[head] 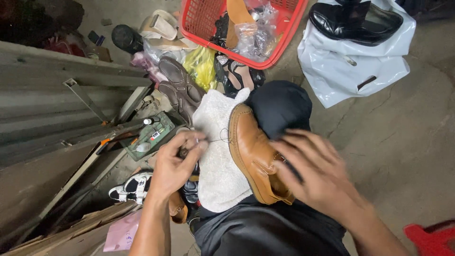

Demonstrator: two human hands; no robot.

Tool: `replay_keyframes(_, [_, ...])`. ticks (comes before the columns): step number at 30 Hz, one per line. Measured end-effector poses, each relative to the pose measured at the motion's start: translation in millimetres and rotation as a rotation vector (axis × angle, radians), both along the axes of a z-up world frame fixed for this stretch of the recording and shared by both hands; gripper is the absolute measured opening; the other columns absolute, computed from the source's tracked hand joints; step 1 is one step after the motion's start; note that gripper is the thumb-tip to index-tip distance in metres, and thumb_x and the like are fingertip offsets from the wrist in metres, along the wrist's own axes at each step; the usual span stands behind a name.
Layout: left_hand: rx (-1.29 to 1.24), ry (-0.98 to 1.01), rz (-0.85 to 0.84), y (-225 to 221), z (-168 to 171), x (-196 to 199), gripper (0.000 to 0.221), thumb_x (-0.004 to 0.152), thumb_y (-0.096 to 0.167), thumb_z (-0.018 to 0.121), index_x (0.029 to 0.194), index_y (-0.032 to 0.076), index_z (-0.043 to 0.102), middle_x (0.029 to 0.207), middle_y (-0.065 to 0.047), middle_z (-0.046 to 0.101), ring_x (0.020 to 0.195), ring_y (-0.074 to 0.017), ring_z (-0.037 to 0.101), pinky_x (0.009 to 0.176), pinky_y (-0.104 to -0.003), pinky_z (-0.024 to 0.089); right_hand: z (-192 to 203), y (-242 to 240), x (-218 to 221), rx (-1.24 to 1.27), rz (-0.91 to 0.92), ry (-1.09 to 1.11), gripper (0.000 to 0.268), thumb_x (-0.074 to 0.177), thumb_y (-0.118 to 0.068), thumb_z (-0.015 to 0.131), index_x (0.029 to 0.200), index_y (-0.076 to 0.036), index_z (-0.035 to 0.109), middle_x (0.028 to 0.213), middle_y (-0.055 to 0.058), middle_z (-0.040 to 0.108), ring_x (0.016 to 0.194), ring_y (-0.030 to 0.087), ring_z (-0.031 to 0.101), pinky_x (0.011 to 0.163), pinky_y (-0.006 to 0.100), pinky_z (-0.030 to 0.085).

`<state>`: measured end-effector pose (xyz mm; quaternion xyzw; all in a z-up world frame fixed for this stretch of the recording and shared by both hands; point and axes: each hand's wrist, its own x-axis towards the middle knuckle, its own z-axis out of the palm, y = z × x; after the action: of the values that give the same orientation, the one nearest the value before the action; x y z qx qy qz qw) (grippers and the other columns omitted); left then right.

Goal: Hand-stitching a leather shoe upper using a needle and thread at a repair station.

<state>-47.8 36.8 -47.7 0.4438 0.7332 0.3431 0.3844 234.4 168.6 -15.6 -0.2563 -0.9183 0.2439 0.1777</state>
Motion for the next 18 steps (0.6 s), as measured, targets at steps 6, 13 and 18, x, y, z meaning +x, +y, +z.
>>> replay_keyframes(6, [0.063, -0.125, -0.059, 36.7, 5.7, 27.7, 0.036, 0.096, 0.007, 0.065, 0.132, 0.004, 0.066, 0.136, -0.009, 0.068, 0.101, -0.0138, 0.073, 0.093, -0.027, 0.058, -34.2, 9.1, -71.3, 0.087, 0.156, -0.050, 0.073, 0.091, -0.049, 0.070, 0.147, -0.007, 0.052, 0.156, 0.020, 0.047, 0.151, 0.040, 0.033, 0.123, 0.057, 0.023])
replay_keyframes(13, [0.082, -0.272, -0.046, 23.9, 11.4, 29.8, 0.009, 0.096, 0.004, 0.063, 0.092, 0.008, 0.069, 0.088, 0.001, 0.067, 0.078, -0.0090, 0.058, 0.073, -0.024, 0.045, -55.3, 9.6, -69.9, 0.053, 0.102, -0.052, 0.073, 0.088, -0.050, 0.074, 0.147, -0.011, 0.054, 0.161, 0.013, 0.043, 0.152, 0.038, 0.033, 0.124, 0.061, 0.018])
replay_keyframes(18, [0.027, -0.109, 0.074, 1.5, -1.9, 51.5, 0.036, 0.098, 0.012, 0.065, 0.070, 0.017, 0.043, 0.066, 0.005, 0.040, 0.063, -0.0090, 0.038, 0.062, -0.026, 0.035, -67.5, 7.1, -75.0, 0.039, 0.094, -0.015, 0.060, 0.090, -0.046, 0.072, 0.142, -0.018, 0.063, 0.158, 0.015, 0.047, 0.150, 0.040, 0.035, 0.125, 0.060, 0.015])
